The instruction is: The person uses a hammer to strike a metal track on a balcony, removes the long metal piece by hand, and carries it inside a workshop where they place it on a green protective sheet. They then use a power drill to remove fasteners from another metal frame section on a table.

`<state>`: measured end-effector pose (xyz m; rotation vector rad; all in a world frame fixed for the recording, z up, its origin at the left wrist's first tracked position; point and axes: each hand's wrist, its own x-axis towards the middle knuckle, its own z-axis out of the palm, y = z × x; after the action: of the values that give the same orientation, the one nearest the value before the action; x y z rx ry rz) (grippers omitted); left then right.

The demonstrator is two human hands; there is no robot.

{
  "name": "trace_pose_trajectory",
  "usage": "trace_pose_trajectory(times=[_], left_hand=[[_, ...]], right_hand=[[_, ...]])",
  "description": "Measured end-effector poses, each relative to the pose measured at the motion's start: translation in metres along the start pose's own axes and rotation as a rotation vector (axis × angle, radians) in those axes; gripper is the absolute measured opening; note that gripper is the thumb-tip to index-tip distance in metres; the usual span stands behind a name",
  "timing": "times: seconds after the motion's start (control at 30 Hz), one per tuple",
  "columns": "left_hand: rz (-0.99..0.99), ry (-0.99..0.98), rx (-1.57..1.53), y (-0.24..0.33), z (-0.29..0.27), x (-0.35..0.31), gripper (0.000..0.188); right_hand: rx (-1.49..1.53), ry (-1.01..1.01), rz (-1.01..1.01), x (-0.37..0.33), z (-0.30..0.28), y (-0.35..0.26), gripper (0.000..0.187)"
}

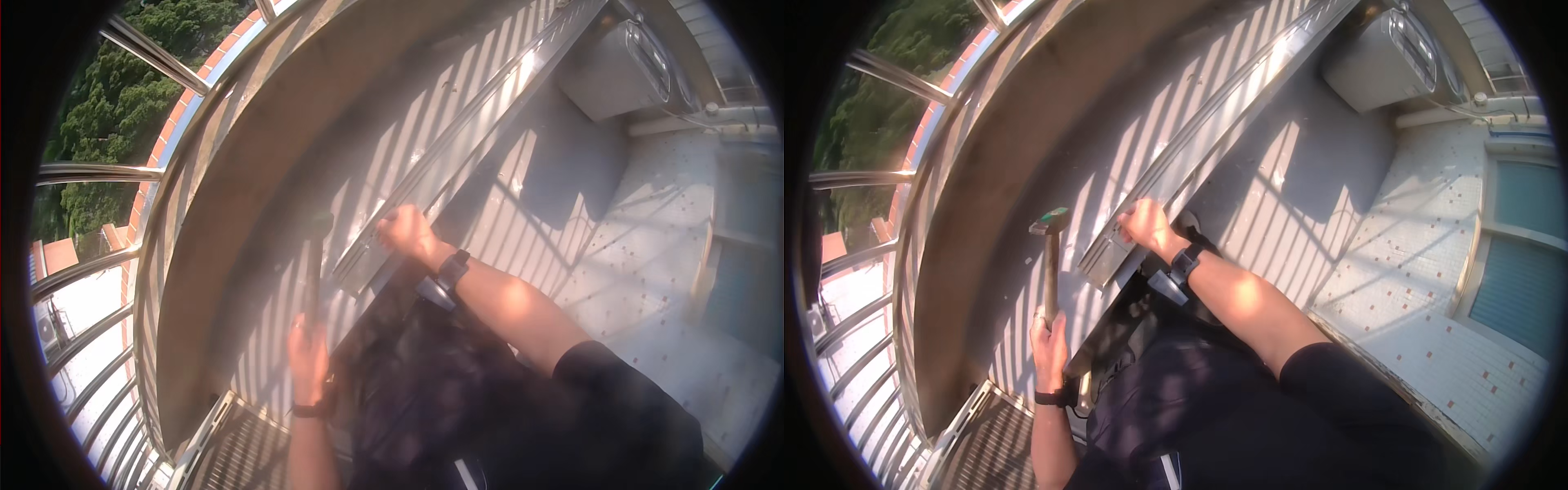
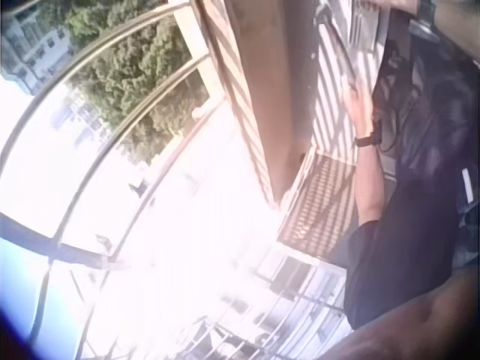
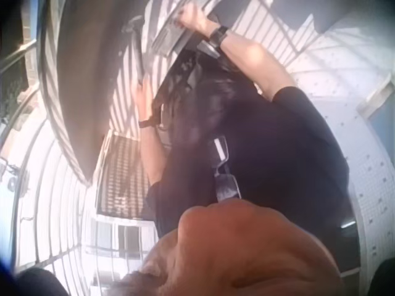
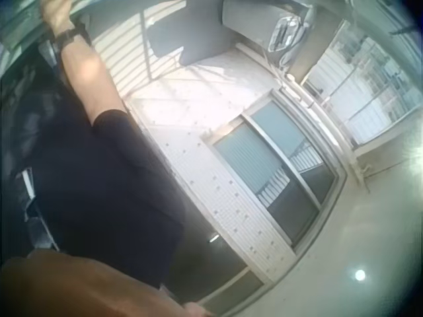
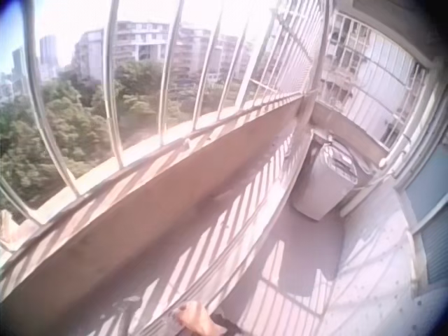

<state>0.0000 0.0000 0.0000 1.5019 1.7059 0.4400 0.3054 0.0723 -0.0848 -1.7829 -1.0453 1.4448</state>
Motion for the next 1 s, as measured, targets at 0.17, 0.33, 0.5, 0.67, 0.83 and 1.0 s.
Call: trace_pose_trajectory(times=[0.17,0.33,0.5,0.67,0.83,1.0], left_hand=[[-0.235,-0.166,-0.125,0.006,-0.02,0.036,0.033],[-0.02,-0.176,0.037,-0.044,-0.038,0.038,0.032],[0.002,-0.258,0.075,-0.044,-0.033,0.046,0.034],[0.038,-0.279,0.117,-0.033,-0.032,0.053,0.04],[-0.069,-0.278,0.0,-0.034,-0.03,0.047,0.042],[-0.205,-0.333,-0.055,-0.05,-0.036,0.035,0.043]], right_hand=[[0.017,0.191,0.061,0.014,0.009,0.007,0.026],[-0.002,0.242,0.141,-0.001,0.035,-0.008,0.026],[-0.095,0.259,-0.029,0.003,0.035,-0.002,0.026],[-0.098,0.134,0.095,0.005,0.043,-0.009,0.024],[0.039,0.089,0.043,0.003,0.041,0.004,0.025],[-0.223,0.235,-0.048,-0.003,0.042,-0.016,0.022]])
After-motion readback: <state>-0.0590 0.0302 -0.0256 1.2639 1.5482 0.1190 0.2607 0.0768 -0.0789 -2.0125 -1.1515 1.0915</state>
